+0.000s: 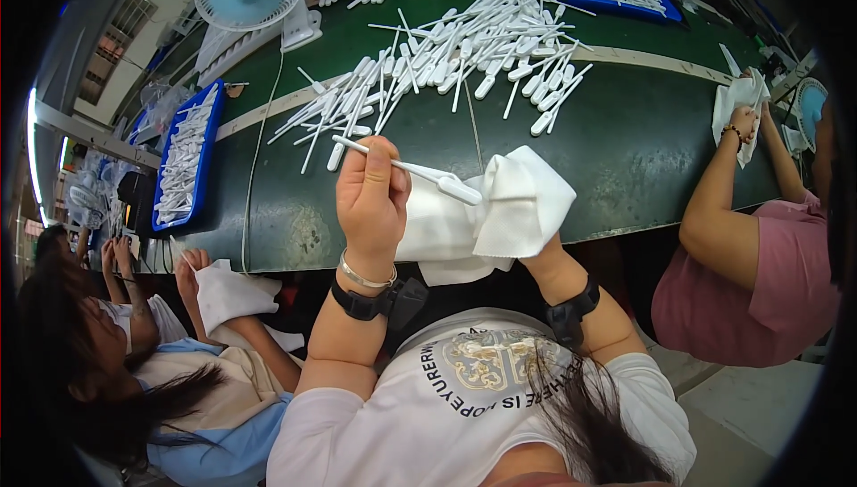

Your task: The person picks up a swab from the table, wipes the tip and handle with a cloth, and places it into a blue tray, repeating the process for several swabs.

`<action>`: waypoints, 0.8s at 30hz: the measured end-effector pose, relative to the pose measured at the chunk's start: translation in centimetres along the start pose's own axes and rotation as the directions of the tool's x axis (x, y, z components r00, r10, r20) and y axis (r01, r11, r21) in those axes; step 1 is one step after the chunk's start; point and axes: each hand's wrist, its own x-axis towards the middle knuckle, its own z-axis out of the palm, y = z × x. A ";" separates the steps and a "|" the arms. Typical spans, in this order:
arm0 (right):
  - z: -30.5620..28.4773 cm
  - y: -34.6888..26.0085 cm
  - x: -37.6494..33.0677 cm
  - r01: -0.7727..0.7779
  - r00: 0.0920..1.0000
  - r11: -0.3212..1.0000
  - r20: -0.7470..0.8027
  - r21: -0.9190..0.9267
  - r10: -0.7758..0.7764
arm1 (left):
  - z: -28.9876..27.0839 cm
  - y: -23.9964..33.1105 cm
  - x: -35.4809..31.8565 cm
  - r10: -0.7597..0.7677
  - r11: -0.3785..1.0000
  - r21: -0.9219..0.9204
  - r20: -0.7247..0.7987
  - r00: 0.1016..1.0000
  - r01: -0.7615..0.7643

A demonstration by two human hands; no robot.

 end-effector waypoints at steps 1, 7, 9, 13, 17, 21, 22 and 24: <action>0.7 1.2 -0.6 -0.089 0.993 0.980 -0.062 0.177 0.102 | 0.1 -0.1 0.0 0.000 1.000 0.004 0.004 1.000 0.000; 2.1 1.2 0.3 -0.157 0.980 0.983 0.138 0.098 0.143 | 1.8 -1.1 -1.9 0.042 0.949 0.312 0.016 0.999 -0.044; 2.5 1.3 0.6 -0.120 0.991 0.983 0.080 0.138 0.109 | 2.1 -1.1 -2.4 0.043 0.929 0.365 0.064 0.997 -0.063; 2.0 1.8 0.3 0.011 0.996 0.991 -0.085 0.135 0.001 | 2.1 -1.5 -2.2 0.114 0.993 0.055 -0.116 0.987 -0.109; 0.8 1.9 0.5 -0.019 0.988 0.996 -0.150 0.091 0.033 | 0.3 -0.4 -0.6 0.123 0.992 0.019 -0.073 0.990 -0.121; 1.3 3.0 1.2 -0.072 0.988 0.983 -0.121 0.169 0.093 | 1.1 -1.5 -1.1 0.112 0.984 0.141 -0.047 0.993 -0.105; 1.5 3.3 1.4 -0.078 0.990 0.972 -0.097 0.222 0.101 | 1.3 -1.6 -1.3 0.110 0.985 0.138 -0.045 0.993 -0.103; 1.6 3.0 0.7 -0.098 0.984 0.965 -0.122 0.245 0.131 | 1.9 -1.6 -1.8 0.085 0.968 0.235 0.013 0.996 -0.085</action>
